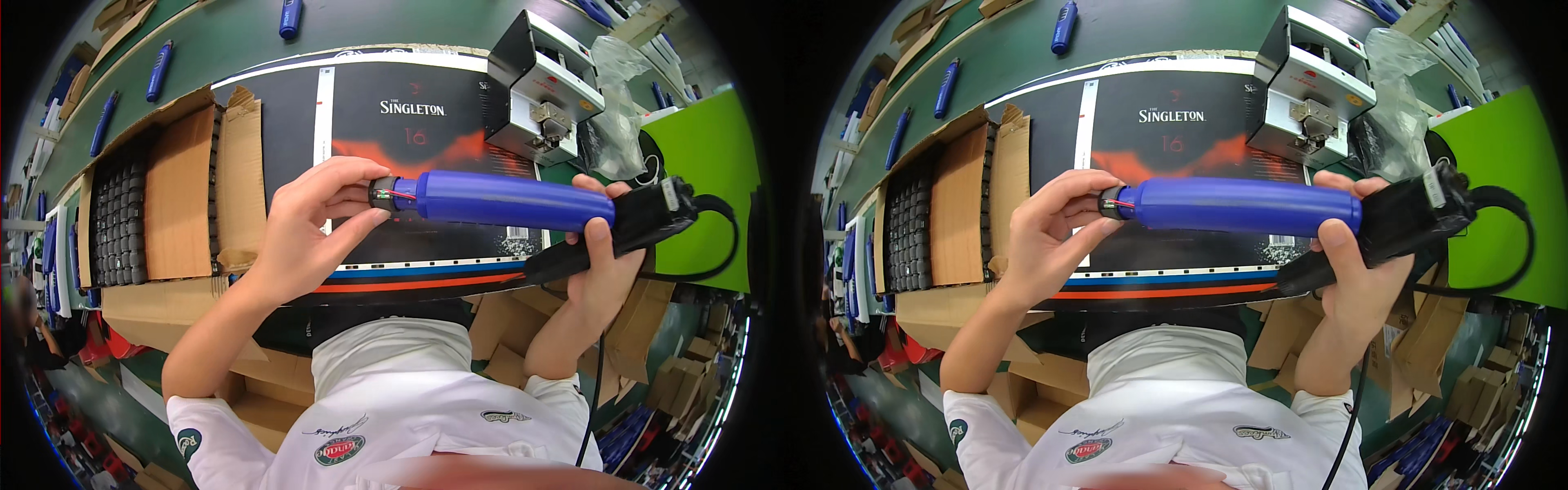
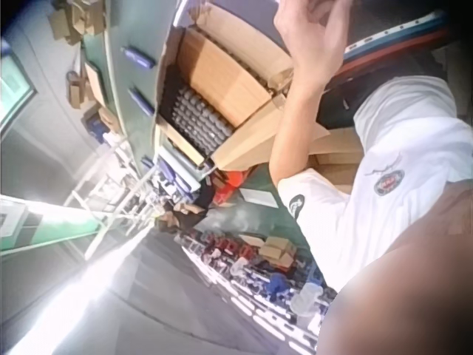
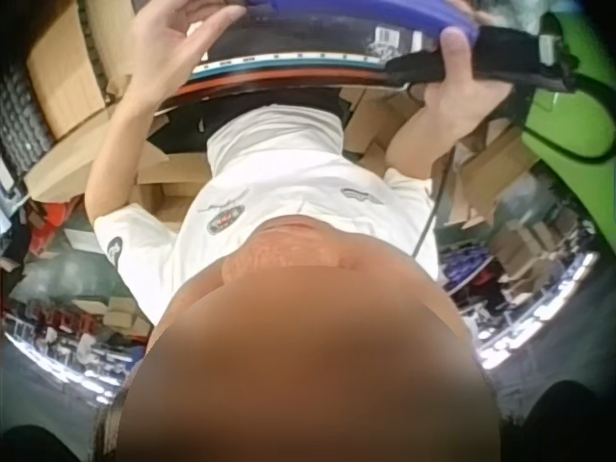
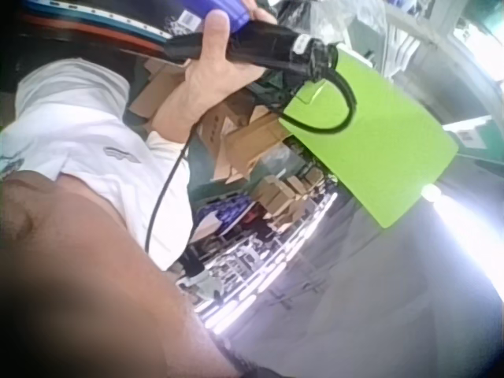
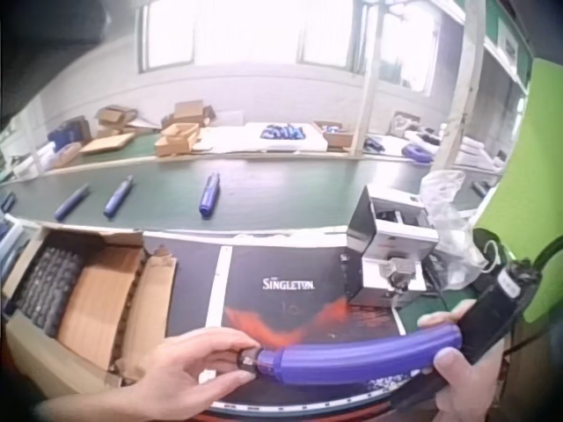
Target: The person solders internal circuitry and wires inside blue electronic shell devices with a soldering iron, working at a workbench.
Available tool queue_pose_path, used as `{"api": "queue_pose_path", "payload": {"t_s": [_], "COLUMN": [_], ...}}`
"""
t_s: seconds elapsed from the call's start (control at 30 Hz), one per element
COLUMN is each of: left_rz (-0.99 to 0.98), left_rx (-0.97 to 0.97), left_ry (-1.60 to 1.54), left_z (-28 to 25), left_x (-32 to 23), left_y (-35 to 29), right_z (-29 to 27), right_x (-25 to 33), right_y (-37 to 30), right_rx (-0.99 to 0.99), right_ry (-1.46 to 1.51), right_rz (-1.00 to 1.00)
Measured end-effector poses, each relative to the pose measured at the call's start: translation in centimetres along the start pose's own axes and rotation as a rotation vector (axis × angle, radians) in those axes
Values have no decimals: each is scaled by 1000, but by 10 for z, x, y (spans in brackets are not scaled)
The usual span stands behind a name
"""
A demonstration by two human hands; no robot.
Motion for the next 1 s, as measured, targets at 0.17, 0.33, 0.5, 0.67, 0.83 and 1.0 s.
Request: {"api": "queue_pose_path", "payload": {"t_s": [0.17, 0.33, 0.5, 0.67, 0.83, 1.0], "left_rz": [70, 159, 119, 129, 175, 145], "left_rx": [111, 34, 43, 51, -123, -201], "left_ry": [281, 683, 816, 247, 214, 193], "left_z": [17, 13, 11, 16, 30, 31], "left_x": [1, 47, 56, 31, 33, 37], "left_y": [22, 34, 34, 49, 68, 69], "right_z": [25, 77, 105, 128, 113, 73], "right_x": [49, 13, -2, -9, -5, -7], "right_y": [11, 41, 39, 43, 46, 49], "right_rx": [-104, 18, 124, 260, 267, 225], "right_ry": [-248, -530, -450, -625, -492, -110], "right_rz": [-193, -134, -123, -253, -140, -60]}}
Point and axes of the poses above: each hand's wrist, its own y-axis towards the middle knuckle, its own z-axis out of the palm, x = y × z, the point moved 7 cm from there along y, towards the middle knuckle, and after that the axes turned 6 degrees about x, right-handed, at the moved point
